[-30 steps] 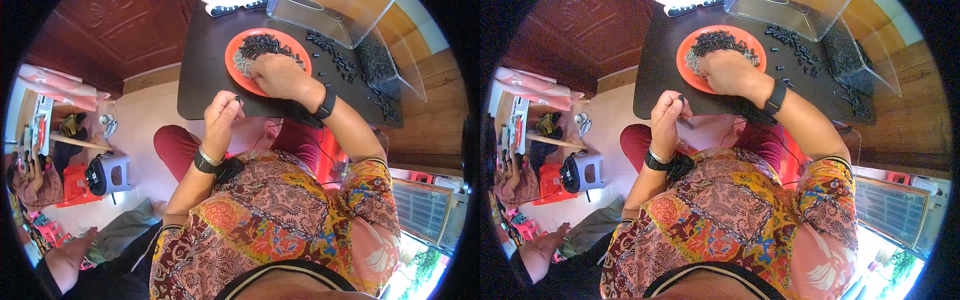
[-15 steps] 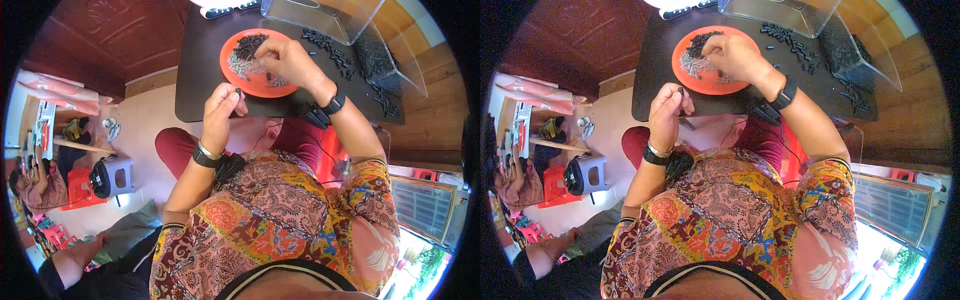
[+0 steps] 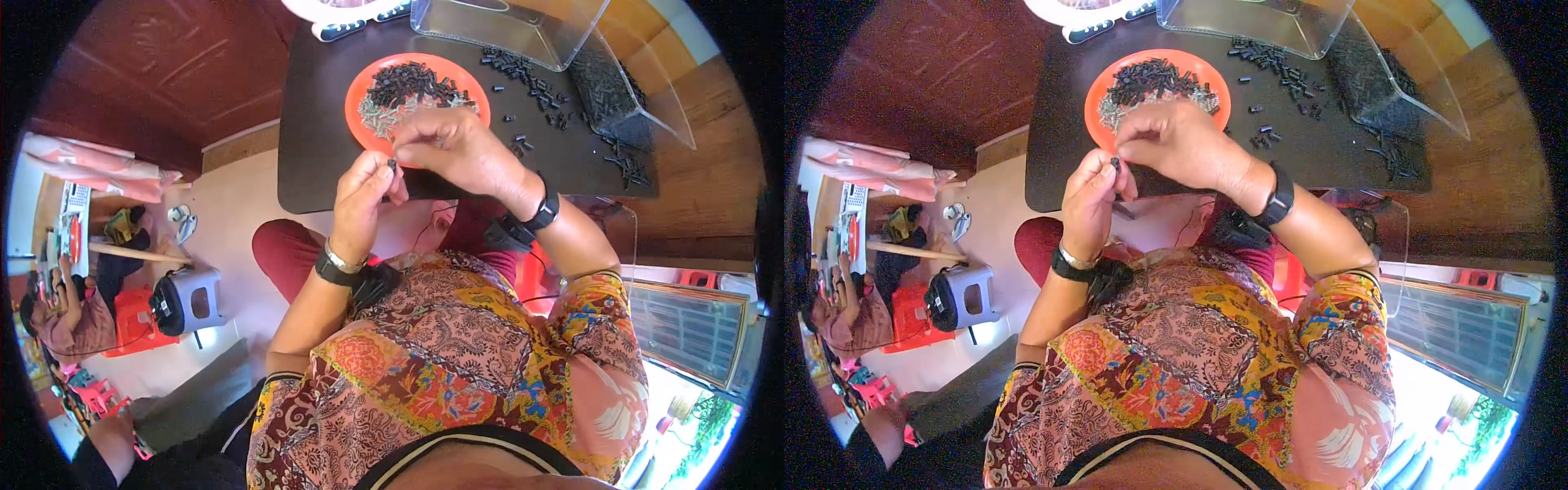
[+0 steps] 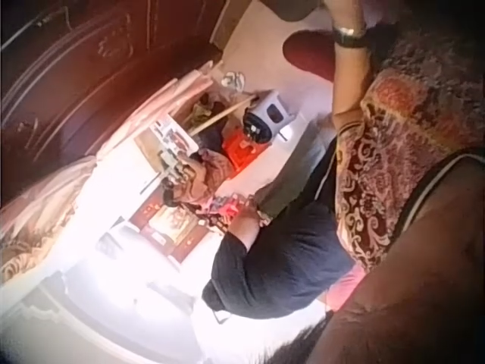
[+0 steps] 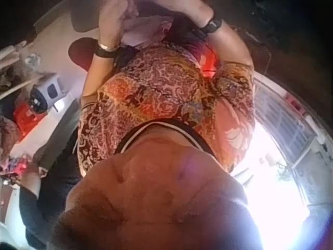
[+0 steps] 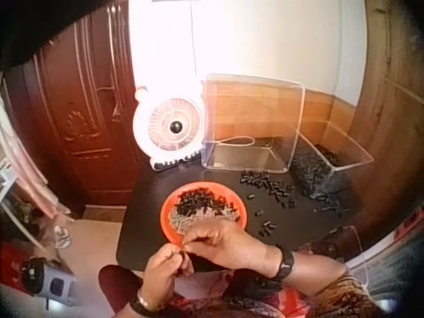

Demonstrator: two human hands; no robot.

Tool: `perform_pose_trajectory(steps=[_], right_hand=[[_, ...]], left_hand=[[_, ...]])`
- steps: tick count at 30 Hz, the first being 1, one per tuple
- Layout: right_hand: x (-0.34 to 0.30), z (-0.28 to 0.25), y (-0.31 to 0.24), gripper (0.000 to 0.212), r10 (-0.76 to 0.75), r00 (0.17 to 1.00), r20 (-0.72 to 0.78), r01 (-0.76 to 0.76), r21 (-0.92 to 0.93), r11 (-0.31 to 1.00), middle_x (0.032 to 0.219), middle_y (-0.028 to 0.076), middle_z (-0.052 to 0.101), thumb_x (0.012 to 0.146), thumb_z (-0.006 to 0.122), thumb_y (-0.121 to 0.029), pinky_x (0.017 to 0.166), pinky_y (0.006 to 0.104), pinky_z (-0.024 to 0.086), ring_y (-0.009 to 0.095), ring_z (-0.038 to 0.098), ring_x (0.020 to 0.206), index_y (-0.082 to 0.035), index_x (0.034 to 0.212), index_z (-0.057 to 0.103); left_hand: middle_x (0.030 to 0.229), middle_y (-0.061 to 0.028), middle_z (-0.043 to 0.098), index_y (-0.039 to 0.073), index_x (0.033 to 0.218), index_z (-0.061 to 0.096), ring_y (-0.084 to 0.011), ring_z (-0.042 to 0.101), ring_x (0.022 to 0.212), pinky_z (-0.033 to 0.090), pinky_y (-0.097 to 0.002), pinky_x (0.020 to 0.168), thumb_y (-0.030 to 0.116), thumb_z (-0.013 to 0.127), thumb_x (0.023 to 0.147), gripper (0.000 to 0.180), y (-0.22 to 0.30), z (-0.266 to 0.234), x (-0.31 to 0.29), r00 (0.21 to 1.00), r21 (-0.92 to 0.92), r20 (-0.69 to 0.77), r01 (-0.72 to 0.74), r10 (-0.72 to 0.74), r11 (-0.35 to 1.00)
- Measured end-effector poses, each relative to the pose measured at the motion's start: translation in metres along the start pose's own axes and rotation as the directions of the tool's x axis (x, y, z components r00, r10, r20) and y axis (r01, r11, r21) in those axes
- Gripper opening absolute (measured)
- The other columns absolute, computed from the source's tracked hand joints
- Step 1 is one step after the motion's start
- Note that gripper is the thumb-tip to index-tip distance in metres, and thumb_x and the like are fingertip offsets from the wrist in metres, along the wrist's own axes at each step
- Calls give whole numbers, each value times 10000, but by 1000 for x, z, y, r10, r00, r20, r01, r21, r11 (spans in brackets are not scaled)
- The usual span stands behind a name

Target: The person sorts small black and silver plastic components by hand, taking them from a tray and placing them into separate containers.

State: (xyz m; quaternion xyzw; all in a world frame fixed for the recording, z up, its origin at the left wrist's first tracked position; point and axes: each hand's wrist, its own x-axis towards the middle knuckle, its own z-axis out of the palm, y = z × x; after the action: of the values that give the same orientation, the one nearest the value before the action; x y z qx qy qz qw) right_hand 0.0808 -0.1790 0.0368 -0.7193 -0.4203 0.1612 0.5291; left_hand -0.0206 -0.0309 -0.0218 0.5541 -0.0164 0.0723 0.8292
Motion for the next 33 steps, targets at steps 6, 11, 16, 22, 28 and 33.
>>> perform_pose_trajectory(steps=[6,11,16,22,28,33], right_hand=[[-5,7,-4,34,-107,994,1,106,-137,985,744,76,639,792,660,-36,654,295,481,182,619,705,-16,814,644],[-10,12,-8,33,-116,993,-28,109,-190,976,731,71,634,781,658,-29,624,312,481,204,622,681,-26,813,648],[-16,25,-10,107,-259,963,-67,237,-236,942,762,83,627,771,672,-47,635,337,495,238,626,708,-41,876,654],[-17,27,-11,247,-425,905,-11,373,-457,808,828,71,631,720,707,-71,655,360,508,257,622,774,-65,962,661],[6,-16,3,56,-369,915,161,376,-668,643,827,75,632,751,651,-92,733,378,490,282,606,809,-67,801,650],[49,-50,44,51,-285,951,119,259,-811,524,797,77,622,754,625,-115,743,384,496,284,604,828,-83,768,662]], left_hand=[[746,-10,525,34,867,528,-91,513,671,415,-232,624,209,504,923,185,-1,-7,-12,999,90,-2,49,-50,995],[737,-29,537,23,875,514,-93,503,674,413,-234,638,217,497,926,201,1,-7,-15,999,169,26,23,-28,985],[796,-35,557,13,937,534,-106,506,698,405,-244,663,234,508,922,224,5,-4,-20,997,-139,-47,61,-68,988],[781,-24,549,17,956,545,-108,513,698,403,-251,659,241,520,921,228,5,2,-23,993,-193,-81,68,-85,979],[746,-31,523,31,888,525,-133,516,670,397,-261,622,255,547,903,225,0,-11,-22,996,-219,-18,85,-92,972],[711,-34,477,31,865,508,-146,490,638,380,-265,597,253,543,900,228,0,-11,-18,996,-292,-28,78,-90,953]])
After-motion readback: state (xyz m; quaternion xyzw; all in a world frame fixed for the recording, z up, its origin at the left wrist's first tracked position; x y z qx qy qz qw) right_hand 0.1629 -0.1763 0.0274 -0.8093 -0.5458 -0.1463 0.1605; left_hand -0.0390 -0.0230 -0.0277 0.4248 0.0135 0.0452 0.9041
